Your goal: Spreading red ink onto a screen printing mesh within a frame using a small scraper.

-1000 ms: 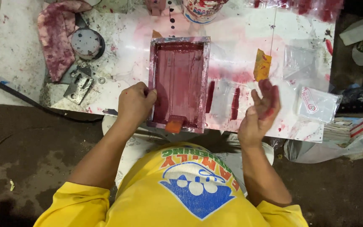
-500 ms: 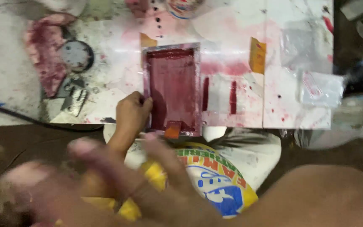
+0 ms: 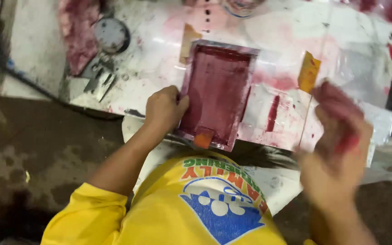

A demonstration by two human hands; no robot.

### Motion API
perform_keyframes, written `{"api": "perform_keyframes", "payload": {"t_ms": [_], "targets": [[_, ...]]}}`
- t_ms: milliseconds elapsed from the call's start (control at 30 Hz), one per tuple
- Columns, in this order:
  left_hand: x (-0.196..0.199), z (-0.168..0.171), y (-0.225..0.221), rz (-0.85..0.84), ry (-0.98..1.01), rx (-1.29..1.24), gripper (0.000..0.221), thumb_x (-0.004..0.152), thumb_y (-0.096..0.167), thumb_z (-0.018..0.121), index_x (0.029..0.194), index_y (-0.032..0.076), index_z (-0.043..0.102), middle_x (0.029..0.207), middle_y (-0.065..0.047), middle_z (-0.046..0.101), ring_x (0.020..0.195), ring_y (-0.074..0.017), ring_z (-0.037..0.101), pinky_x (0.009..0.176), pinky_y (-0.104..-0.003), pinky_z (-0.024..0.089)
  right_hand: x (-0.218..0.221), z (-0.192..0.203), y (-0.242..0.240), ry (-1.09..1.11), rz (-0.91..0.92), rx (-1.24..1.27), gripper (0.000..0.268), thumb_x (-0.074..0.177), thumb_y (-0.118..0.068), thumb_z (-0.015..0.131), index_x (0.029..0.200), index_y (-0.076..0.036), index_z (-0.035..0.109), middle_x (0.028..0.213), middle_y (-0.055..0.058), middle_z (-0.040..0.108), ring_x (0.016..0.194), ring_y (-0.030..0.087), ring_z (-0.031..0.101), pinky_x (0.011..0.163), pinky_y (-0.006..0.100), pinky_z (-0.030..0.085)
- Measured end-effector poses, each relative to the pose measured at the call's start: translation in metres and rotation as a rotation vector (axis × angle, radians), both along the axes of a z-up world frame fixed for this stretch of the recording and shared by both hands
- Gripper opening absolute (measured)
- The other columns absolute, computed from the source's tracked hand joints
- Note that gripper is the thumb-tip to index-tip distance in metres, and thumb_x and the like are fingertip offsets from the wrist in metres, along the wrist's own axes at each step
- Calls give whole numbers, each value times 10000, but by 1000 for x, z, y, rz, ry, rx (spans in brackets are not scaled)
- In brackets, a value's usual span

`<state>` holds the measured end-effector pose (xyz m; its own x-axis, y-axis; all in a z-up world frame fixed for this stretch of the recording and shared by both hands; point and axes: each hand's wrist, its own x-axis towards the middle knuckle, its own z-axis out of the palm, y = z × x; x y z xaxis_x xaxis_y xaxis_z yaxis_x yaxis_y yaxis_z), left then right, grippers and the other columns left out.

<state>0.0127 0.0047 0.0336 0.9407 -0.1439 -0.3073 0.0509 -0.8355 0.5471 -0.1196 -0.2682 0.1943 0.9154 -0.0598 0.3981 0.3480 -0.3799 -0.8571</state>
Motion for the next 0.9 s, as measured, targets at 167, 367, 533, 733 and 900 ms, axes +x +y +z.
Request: {"api": "perform_keyframes", "payload": {"t_ms": [167, 367, 533, 733, 900], "targets": [[-2, -1, -1, -39, -154, -17, 306, 913, 348, 667, 853, 49, 656, 723, -159, 673, 728, -430, 675, 650, -531, 517, 6, -143, -52, -32, -352, 147, 546, 944, 67, 549, 1455, -45, 394, 1501, 200, 517, 1415, 320, 528, 1128, 362, 415], [-2, -2, 0, -72, -327, -24, 225, 908, 233, 699, 849, 16, 704, 645, -139, 631, 668, -393, 715, 590, -480, 576, -6, -191, -59, -19, -291, 200, 636, 1057, -411, 485, 1556, -58, 310, 1528, 189, 481, 1427, 316, 497, 1147, 355, 418], [-2, -6, 0, -86, -384, -32, 210, 887, 186, 719, 827, -13, 694, 612, -149, 611, 639, -413, 703, 562, -501, 564, -4, -212, -63, 11, -285, 427, 830, 1012, -731, 378, 1614, -170, 265, 1573, 120, 473, 1437, 296, 511, 1156, 334, 439], [-4, -5, 4, -81, -431, 6, 218, 887, 196, 728, 835, -14, 702, 619, -147, 613, 639, -407, 706, 564, -503, 557, -1, -214, -58, -52, -232, 385, 939, 961, -785, 394, 1636, -159, 212, 1625, 160, 397, 1492, 351, 431, 1206, 382, 381], [-4, -2, 3, -69, -385, -25, 211, 894, 177, 723, 823, -20, 701, 597, -141, 594, 616, -393, 698, 541, -463, 543, 2, -223, -58, 12, -169, 451, 1083, 871, -851, 433, 1668, -193, 107, 1688, 131, 309, 1544, 316, 353, 1246, 361, 335]]}}
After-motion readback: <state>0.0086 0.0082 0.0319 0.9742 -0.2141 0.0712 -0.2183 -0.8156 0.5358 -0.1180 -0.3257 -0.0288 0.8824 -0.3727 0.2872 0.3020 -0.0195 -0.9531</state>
